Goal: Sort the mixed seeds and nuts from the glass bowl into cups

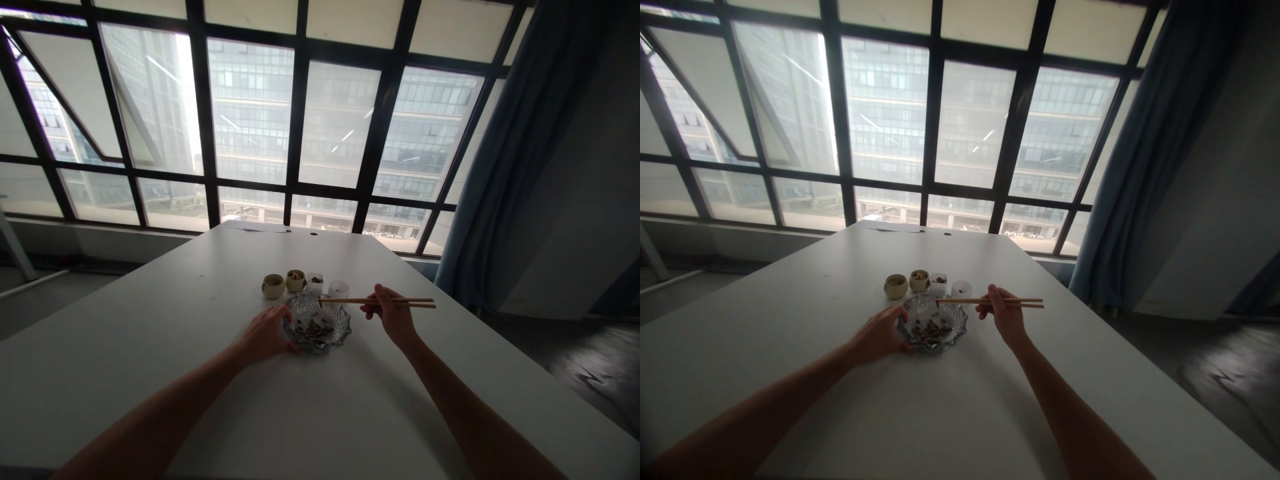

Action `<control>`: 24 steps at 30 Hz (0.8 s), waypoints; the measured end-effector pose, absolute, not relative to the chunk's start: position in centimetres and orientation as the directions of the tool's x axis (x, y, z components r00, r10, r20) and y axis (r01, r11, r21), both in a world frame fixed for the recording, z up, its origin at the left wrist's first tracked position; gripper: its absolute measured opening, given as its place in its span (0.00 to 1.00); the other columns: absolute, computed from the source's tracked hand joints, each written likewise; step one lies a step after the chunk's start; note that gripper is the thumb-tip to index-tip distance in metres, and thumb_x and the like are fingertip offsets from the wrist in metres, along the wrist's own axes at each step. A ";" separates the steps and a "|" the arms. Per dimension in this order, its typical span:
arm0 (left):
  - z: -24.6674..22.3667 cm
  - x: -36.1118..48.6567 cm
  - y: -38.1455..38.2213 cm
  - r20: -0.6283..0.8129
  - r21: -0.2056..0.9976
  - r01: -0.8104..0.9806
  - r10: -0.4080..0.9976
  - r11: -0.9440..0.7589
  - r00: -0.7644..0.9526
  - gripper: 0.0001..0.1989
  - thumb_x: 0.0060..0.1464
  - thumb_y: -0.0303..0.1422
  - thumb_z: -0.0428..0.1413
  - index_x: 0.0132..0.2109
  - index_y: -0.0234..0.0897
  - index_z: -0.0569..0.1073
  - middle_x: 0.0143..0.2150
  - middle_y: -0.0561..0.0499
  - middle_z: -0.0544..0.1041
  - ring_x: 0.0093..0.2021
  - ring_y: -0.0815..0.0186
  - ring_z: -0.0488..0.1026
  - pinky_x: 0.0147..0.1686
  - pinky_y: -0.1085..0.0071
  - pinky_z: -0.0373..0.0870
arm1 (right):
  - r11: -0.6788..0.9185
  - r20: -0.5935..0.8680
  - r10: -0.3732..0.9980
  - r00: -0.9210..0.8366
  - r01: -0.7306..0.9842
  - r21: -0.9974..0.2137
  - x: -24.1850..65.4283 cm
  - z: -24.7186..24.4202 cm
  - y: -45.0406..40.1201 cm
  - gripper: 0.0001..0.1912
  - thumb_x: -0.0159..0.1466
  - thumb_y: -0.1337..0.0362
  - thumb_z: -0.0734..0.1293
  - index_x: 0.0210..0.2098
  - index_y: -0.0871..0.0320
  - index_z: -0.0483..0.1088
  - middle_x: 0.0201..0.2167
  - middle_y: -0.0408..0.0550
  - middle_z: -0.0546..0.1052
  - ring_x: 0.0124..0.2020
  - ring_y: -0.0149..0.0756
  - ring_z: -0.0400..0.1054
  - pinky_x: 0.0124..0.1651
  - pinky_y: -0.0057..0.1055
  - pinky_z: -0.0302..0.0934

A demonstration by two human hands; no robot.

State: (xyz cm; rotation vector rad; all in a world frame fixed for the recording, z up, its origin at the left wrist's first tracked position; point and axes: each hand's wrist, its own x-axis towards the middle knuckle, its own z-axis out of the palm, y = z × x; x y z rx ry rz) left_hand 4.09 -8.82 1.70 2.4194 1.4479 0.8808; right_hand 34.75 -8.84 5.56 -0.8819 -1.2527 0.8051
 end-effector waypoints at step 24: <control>2.5 3.6 -9.0 0.239 0.502 0.729 0.885 -0.466 0.400 0.35 0.33 0.53 0.71 0.45 0.40 0.71 0.47 0.43 0.78 0.48 0.43 0.76 0.48 0.55 0.73 | 0.523 0.596 0.792 0.131 0.358 -0.773 32.6 5.7 -5.2 0.32 0.65 0.35 0.60 0.26 0.57 0.70 0.17 0.48 0.76 0.17 0.34 0.70 0.22 0.30 0.67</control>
